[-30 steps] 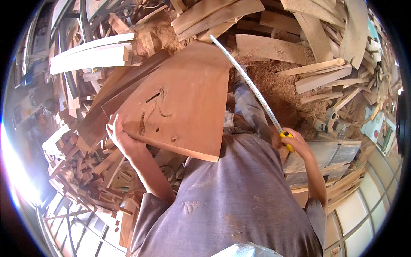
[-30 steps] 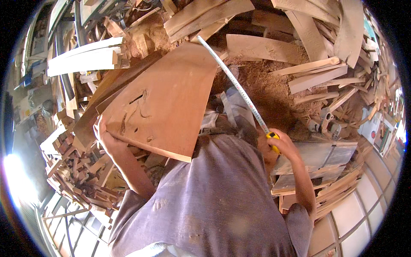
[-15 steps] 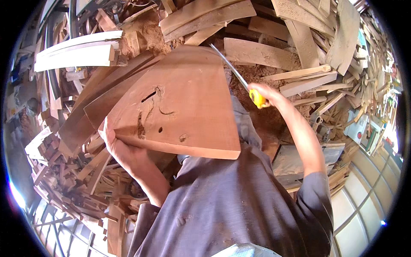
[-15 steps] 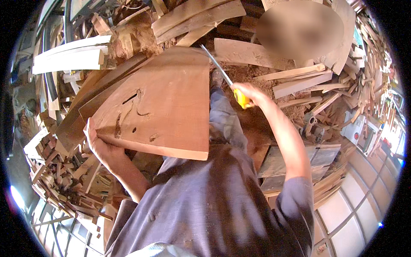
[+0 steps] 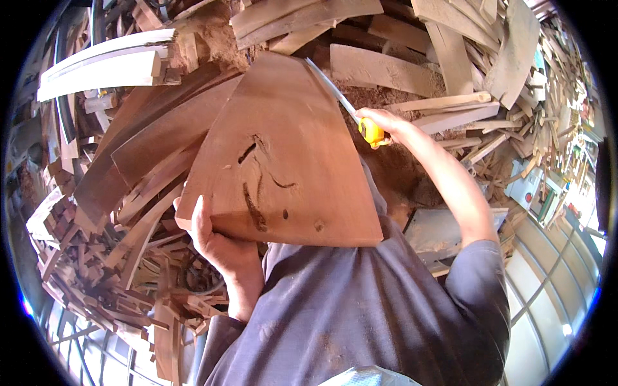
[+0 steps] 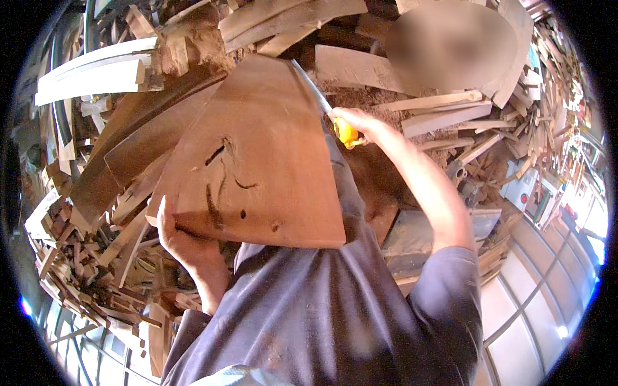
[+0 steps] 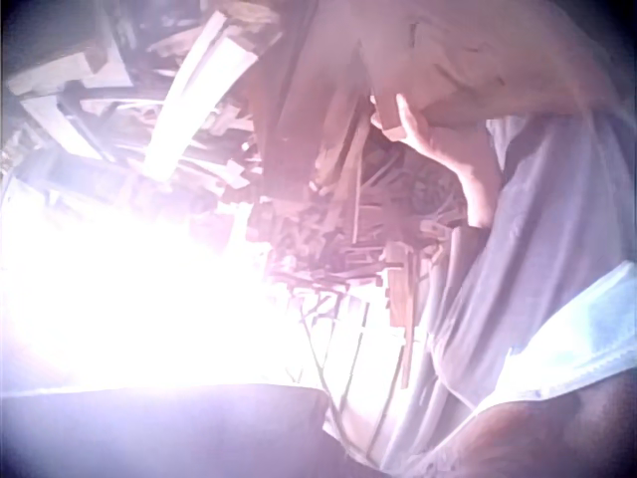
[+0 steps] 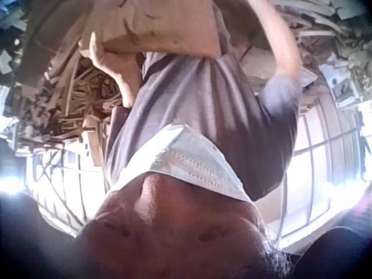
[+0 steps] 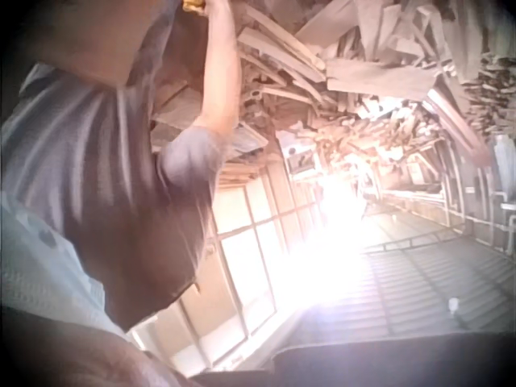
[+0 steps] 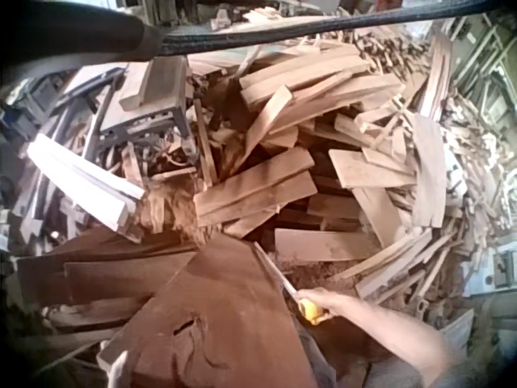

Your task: The person selects, turns, and measures wooden boards using a tape measure.

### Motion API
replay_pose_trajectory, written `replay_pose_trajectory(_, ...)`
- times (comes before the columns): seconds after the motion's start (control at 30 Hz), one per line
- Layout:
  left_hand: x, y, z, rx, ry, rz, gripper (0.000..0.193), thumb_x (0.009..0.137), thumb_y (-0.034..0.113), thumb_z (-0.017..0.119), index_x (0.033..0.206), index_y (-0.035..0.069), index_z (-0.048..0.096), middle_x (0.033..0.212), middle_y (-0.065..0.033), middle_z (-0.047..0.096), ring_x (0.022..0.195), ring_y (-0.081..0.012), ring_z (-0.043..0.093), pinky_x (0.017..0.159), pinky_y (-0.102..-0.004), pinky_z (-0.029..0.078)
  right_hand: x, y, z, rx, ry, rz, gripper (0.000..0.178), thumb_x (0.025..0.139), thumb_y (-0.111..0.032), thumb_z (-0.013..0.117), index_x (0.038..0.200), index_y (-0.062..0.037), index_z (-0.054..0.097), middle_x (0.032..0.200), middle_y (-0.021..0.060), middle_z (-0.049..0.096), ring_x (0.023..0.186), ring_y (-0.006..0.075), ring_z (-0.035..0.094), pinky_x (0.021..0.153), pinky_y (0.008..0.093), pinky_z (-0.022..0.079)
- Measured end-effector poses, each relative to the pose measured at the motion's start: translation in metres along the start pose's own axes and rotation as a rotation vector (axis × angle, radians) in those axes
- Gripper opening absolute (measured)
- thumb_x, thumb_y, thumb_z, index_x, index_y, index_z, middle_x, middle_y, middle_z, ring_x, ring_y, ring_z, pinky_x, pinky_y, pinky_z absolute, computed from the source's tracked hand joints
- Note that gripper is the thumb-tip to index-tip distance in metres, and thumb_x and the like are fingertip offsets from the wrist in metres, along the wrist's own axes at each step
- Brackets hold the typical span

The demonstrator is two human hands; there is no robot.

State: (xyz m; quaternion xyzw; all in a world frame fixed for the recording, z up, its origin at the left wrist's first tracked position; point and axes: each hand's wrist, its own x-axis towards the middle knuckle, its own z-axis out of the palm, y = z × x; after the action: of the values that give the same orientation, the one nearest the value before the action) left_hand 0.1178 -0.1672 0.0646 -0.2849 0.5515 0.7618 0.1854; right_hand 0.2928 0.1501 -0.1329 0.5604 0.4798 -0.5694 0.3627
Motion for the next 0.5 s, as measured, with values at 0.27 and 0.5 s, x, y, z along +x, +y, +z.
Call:
replay_pose_trajectory(0.27,-0.008,0.006,-0.008,0.134,0.022,-0.031,0.064,0.085,0.029,0.07,0.139,0.001,0.048,0.133,-0.0161,0.058,0.12,-0.0303,0.06,0.1,-0.0462,0.053,-0.209,0.029,0.02,0.425,-0.28,-0.029,0.042,0.103,-0.051,0.047,0.096,-0.0114,0.061,0.073,0.0014,0.061,0.049,0.0108,0.057,0.037,0.0221,0.035)
replay_pose_trajectory(0.5,-0.012,0.004,0.001,0.24,-0.05,-0.103,0.068,0.086,0.037,0.066,0.143,0.005,0.046,0.135,-0.0162,0.055,0.124,-0.0313,0.058,0.099,-0.0475,0.053,-0.28,0.041,0.033,0.353,-0.315,-0.17,0.044,0.101,-0.05,0.054,0.098,-0.0068,0.06,0.072,-0.0027,0.054,0.052,0.0042,0.046,0.044,0.0211,0.035)
